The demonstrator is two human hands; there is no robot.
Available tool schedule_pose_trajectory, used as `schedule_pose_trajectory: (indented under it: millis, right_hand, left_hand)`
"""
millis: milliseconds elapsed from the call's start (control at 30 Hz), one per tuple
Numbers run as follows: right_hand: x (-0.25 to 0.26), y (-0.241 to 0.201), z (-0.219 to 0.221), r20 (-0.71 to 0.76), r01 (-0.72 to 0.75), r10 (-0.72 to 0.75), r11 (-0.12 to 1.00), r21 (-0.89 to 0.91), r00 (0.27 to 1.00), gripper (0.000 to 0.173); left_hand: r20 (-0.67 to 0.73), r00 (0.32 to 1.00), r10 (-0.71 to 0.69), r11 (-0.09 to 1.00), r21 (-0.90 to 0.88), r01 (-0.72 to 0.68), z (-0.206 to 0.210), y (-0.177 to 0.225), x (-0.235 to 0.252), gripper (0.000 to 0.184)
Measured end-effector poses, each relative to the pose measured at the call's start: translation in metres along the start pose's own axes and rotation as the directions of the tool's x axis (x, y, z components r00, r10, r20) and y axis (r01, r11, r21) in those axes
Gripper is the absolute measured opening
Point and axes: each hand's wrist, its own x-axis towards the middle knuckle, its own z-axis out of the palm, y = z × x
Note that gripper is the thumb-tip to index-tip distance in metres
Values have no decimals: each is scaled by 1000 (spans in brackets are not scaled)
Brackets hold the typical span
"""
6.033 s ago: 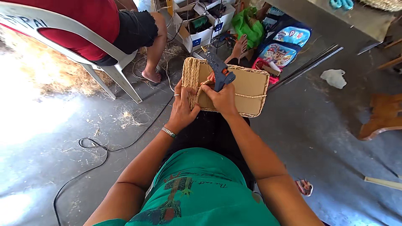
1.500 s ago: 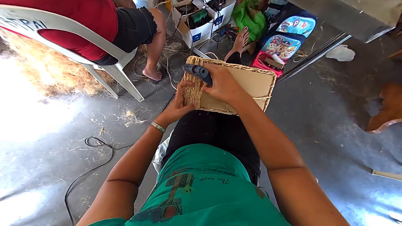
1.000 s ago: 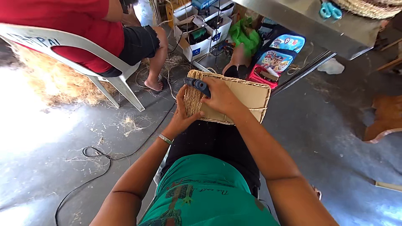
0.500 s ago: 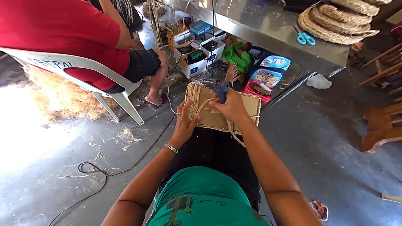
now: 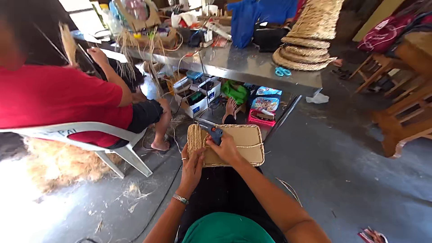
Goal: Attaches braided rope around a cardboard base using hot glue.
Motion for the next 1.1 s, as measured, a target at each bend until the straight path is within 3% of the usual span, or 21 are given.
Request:
schedule_pose_trajectory:
  millis: [133, 233, 333, 533, 667, 800, 967, 1100]
  right_hand:
    - [-3, -12, -16, -4, -92, 96, 966, 243, 995, 29]
    - [-6, -27, -33, 15, -141, 154, 854, 501, 988, 24]
    - [-12, -36, -56, 38, -202, 221, 789, 580, 975, 23]
    - [-58, -23, -117, -154, -175, 280, 858, 484, 947, 22]
    - [-94, -3, -158, -364, -196, 360, 888, 416, 859, 28]
    - [-110, 9, -173, -479, -200, 400, 887, 415, 781, 39]
    - [-114, 17, -167, -491, -237, 381, 914, 330, 783, 45]
    - [-89, 2, -161, -432, -219, 278, 959, 181, 858, 38]
  left_hand:
    - [-31, 999, -22, 998, -64, 20, 1, 5, 3, 28]
    - [-46, 999, -12, 998, -57, 9, 3, 6, 4, 28]
    - [-49, 999, -20, 1000, -25, 19, 0, 10, 4, 29]
    - [-96, 995, -32, 999, -27, 30, -18, 19, -17, 30]
    - [-89, 996, 14, 999, -28, -17, -32, 26, -20, 29]
    - [-46, 997, 57, 998, 13, -57, -35, 41, -6, 28]
    - [-37, 999, 23, 998, 57, -21, -43, 43, 18, 29]
    - [6, 998, -57, 998, 41, 57, -45, 32, 29, 31]
